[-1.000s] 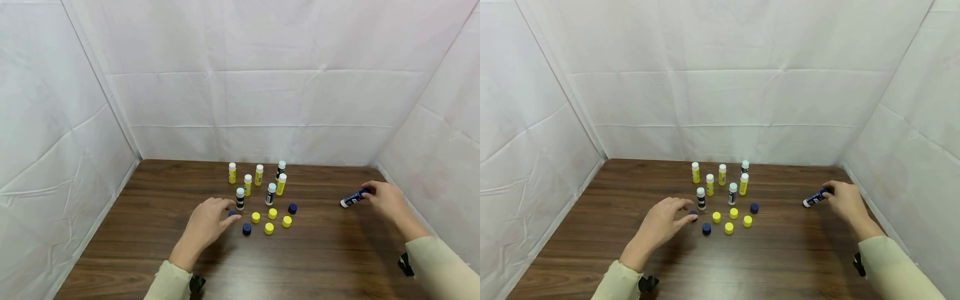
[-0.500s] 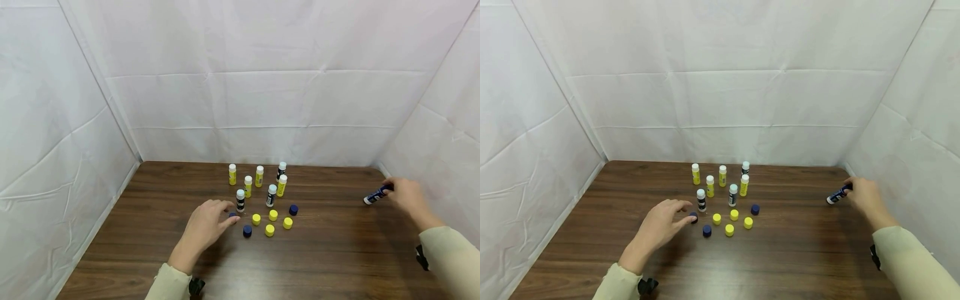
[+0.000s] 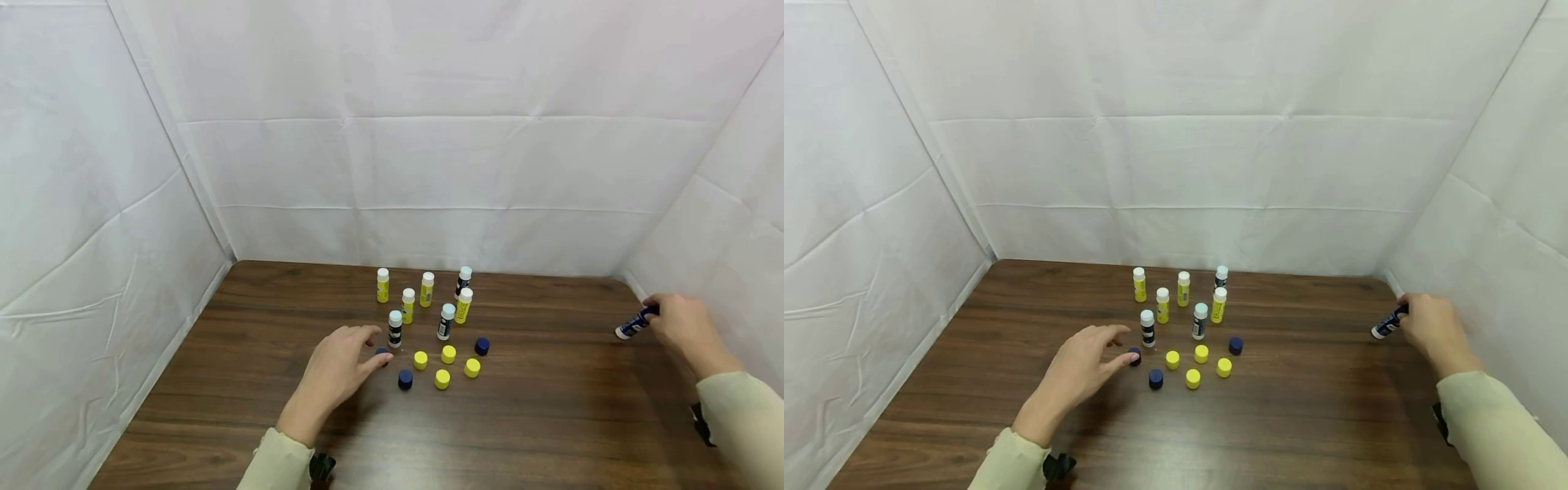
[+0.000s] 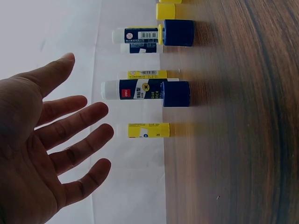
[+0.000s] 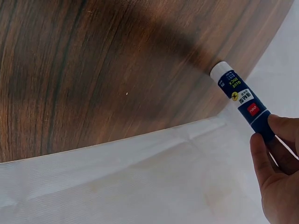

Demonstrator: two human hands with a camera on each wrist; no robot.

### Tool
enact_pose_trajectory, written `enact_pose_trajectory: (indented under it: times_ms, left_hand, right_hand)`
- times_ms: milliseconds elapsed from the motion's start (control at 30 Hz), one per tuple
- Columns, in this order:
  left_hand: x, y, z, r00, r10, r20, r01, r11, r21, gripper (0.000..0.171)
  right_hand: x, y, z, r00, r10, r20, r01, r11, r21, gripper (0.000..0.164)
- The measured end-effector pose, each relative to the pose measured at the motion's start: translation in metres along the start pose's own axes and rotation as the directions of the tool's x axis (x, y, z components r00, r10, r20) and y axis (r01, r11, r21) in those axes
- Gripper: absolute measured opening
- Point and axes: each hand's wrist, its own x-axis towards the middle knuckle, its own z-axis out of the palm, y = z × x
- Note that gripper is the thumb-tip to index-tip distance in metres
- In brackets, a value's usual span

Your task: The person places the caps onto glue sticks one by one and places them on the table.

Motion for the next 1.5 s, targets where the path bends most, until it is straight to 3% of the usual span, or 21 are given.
enact_pose_trajectory:
  times_ms: [267, 633, 967, 1233, 1367, 1500]
  left_hand:
    - [-0.001, 0.002, 0.002, 0.999, -0.024, 0.032, 0.024, 1.000, 0.001, 0.049]
    - [-0.001, 0.003, 0.005, 0.998, -0.046, 0.042, 0.046, 0.999, -0.007, 0.050]
    - [-0.001, 0.006, 0.005, 0.996, -0.066, 0.068, 0.067, 0.998, -0.013, 0.052]
    - [-0.001, 0.006, 0.009, 0.994, -0.070, 0.083, 0.071, 0.997, -0.003, 0.053]
    - [0.000, 0.005, 0.011, 0.997, -0.058, 0.055, 0.058, 0.998, -0.004, 0.051]
    - [0.002, 0.004, 0.012, 0.998, -0.060, 0.028, 0.061, 0.998, -0.007, 0.047]
  right_hand:
    - [0.001, -0.004, 0.000, 0.999, -0.041, 0.008, 0.042, 0.998, -0.046, 0.025]
    - [0.005, -0.006, -0.001, 0.999, -0.004, 0.042, 0.006, 0.999, -0.045, 0.028]
    - [0.003, -0.005, -0.003, 0.999, -0.028, 0.031, 0.030, 0.998, -0.063, 0.033]
    - [0.001, -0.006, -0.004, 0.996, 0.017, 0.084, -0.013, 0.999, -0.042, 0.043]
    - [-0.003, -0.014, -0.006, 0.997, 0.059, 0.046, -0.058, 0.998, -0.013, 0.045]
    - [-0.008, -0.030, -0.004, 0.996, 0.071, -0.052, -0.072, 0.997, -0.017, 0.044]
